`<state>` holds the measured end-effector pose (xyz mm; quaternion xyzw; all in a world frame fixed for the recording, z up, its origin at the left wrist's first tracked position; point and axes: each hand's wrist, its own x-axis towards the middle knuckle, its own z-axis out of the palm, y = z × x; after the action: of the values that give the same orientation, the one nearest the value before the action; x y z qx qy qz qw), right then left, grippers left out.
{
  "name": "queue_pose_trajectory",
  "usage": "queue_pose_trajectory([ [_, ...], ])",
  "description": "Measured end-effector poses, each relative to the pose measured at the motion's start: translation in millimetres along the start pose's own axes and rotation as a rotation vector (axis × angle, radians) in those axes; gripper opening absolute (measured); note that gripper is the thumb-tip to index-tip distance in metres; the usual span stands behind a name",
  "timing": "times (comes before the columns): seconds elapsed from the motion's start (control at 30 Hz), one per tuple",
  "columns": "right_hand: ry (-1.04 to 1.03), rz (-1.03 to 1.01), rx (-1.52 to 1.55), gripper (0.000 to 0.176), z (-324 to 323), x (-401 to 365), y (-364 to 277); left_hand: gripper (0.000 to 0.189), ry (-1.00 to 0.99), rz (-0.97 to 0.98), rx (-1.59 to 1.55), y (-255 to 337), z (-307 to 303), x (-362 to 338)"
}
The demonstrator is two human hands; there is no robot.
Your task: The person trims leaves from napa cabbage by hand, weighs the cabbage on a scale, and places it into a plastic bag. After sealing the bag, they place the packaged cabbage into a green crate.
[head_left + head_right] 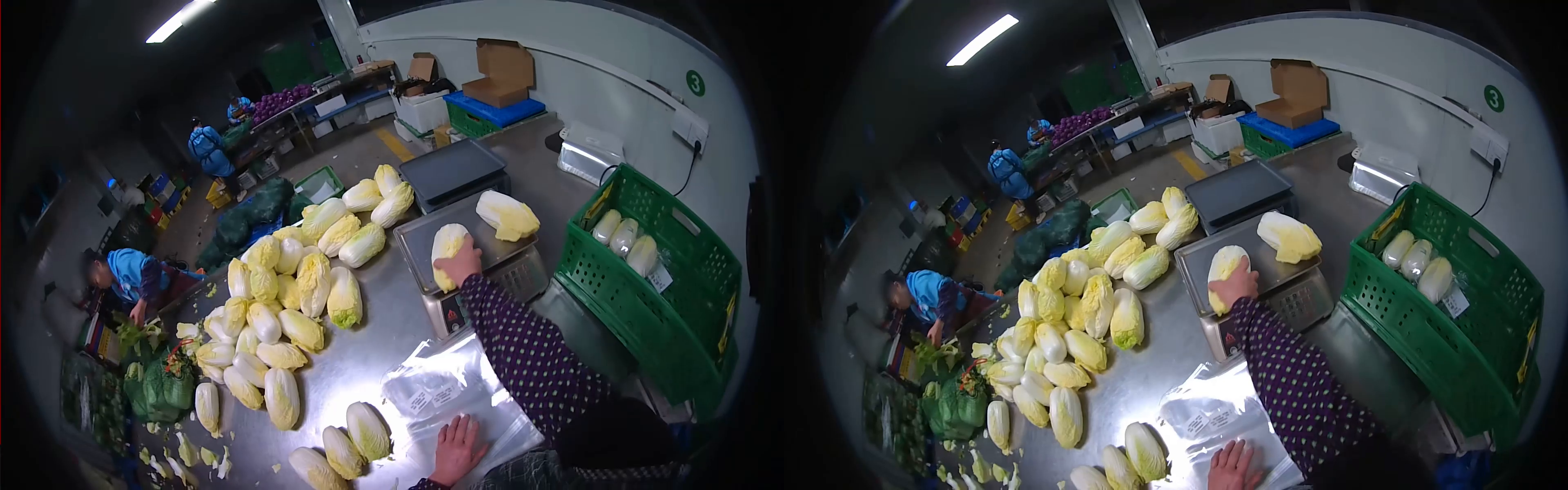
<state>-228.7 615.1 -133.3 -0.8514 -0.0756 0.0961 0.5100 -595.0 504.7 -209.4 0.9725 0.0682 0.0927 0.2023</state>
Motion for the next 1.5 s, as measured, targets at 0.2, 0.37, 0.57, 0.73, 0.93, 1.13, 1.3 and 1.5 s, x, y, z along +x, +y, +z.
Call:
queue_pose_trajectory([
  [0.2,-0.311,-0.567,0.301,0.091,-80,-106,54,0.054,0.258,-0.658,-1.215,-36,21,-4],
  [0.37,-0.485,-0.780,0.000,0.090,-134,-272,57,0.059,0.497,-0.371,-1.928,2,-40,36],
  [0.57,-0.546,-0.536,0.089,0.100,-163,-317,85,0.061,0.545,-0.651,-2.241,44,-47,15],
  [0.73,-0.582,-0.168,0.470,0.102,-166,-338,106,0.059,0.542,-0.622,-2.028,63,-53,14],
  [0.93,-0.505,-0.132,0.502,0.096,-170,-352,96,0.063,0.435,-0.589,-1.813,67,-70,8],
  [1.13,-0.437,-0.329,0.333,0.092,-181,-347,87,0.059,0.699,-0.205,-0.430,66,-106,-8],
  [1.3,-0.446,-0.429,0.247,0.092,-186,-346,74,0.036,0.638,-0.063,-0.284,59,-128,-16],
  [1.5,-0.419,-0.543,0.162,0.093,-187,-345,72,0.030,0.658,-0.029,-0.292,59,-131,-20],
])
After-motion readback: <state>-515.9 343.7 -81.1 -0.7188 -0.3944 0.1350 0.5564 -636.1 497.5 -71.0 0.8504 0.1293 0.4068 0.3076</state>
